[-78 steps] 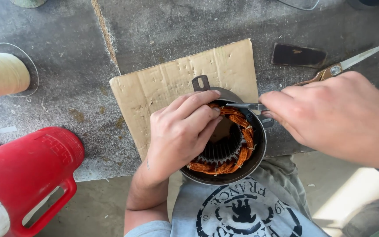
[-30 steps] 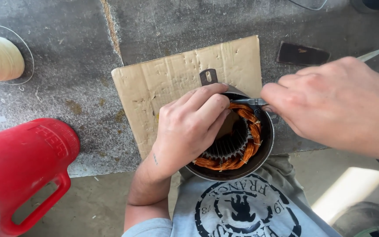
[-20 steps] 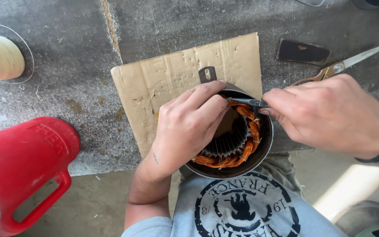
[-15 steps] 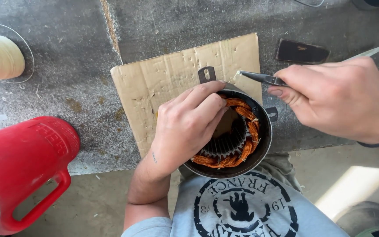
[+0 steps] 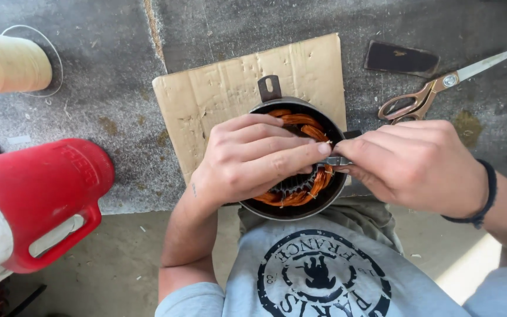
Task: Adjusting and shaping copper windings inside an electric motor stator using pliers and hands at a repair bench.
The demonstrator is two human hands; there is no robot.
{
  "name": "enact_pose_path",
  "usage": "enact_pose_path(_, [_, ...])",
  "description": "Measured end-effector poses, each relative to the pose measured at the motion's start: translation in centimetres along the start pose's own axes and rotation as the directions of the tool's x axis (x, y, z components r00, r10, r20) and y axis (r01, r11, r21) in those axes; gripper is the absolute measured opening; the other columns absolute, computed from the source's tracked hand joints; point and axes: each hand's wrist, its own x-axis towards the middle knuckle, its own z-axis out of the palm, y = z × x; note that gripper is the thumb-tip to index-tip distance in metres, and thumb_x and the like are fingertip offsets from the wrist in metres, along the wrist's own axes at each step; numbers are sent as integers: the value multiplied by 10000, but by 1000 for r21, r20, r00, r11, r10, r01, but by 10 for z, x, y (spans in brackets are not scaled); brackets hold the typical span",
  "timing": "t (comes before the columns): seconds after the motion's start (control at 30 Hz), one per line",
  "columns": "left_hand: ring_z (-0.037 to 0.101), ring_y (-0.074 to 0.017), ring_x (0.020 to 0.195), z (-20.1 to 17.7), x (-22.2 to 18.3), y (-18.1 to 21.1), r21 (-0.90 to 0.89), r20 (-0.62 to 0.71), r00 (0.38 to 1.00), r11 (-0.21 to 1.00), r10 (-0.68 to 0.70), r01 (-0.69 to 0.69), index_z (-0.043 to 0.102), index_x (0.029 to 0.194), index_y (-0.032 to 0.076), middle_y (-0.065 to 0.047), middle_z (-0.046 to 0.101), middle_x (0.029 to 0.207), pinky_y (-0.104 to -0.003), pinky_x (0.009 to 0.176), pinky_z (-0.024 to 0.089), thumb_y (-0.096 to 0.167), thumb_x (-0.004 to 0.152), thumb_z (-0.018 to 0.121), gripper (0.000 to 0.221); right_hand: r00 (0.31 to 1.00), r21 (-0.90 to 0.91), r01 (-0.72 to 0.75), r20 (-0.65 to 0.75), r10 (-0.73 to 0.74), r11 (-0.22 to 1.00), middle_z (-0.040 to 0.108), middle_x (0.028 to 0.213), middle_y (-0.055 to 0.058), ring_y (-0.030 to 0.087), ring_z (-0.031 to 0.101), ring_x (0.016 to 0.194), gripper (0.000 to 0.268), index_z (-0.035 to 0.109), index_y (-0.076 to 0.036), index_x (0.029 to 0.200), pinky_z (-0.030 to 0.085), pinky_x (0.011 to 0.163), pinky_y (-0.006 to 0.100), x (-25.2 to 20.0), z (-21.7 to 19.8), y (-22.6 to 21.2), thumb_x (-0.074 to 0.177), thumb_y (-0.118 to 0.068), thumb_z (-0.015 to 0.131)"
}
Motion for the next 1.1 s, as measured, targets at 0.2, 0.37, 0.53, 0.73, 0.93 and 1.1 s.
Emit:
enact_pose_path(0.2, [784,-191,875,-4,-15,36,-212,-36,999,977,1,-8,712,1087,-17,-115,777,1007,-385,858,683,78,1073,534,203,1000,108,-5,3,5,994,773,1081,44,194,752,893,280,698,-72,1235,590,743,350,-14,-8,-36,997,-199,626])
enact_pose_path(0.37, [783,-256,882,-4,-92,36,-60,-349,908,973,-230,224,697,1059,-34,-157,759,1015,-372,835,683,-40,1012,552,153,997,449,-78,41,66,890,796,1007,12,142,781,766,274,715,-119,1155,612,647,292,-67,6,-20,938,-269,645])
enact_pose_path(0.53, [181,-478,1645,1,-166,51,212,-281,642,607,-713,766,356,1630,100,-237,111,1732,-615,1336,330,104,1089,691,636,891,549,-395,34,452,737,804,945,-12,99,793,821,264,739,-72,1101,642,725,215,-114,65,-17,968,-265,617])
enact_pose_path(0.73, [565,-414,1341,38,-168,39,-112,-329,653,715,-682,690,581,1459,80,-210,579,1463,-537,1093,474,459,1070,549,543,867,673,-379,19,497,635,792,784,83,291,772,720,158,775,-84,1017,583,619,360,-108,106,-41,964,-199,681])
enact_pose_path(0.93, [703,-255,887,72,-165,8,-209,-431,636,757,-640,619,664,1270,88,-108,690,996,-426,803,581,554,1083,462,541,922,593,-270,-69,381,759,720,714,101,345,714,651,148,755,-76,992,560,576,399,-131,138,-62,958,-212,707])
enact_pose_path(1.1, [707,-270,856,68,-166,6,-110,-421,695,793,-583,599,663,1234,136,-76,698,969,-410,755,589,592,1071,484,516,856,606,-396,-28,516,689,720,709,90,295,702,632,139,772,-108,1006,536,593,361,-157,155,-71,964,-225,711])
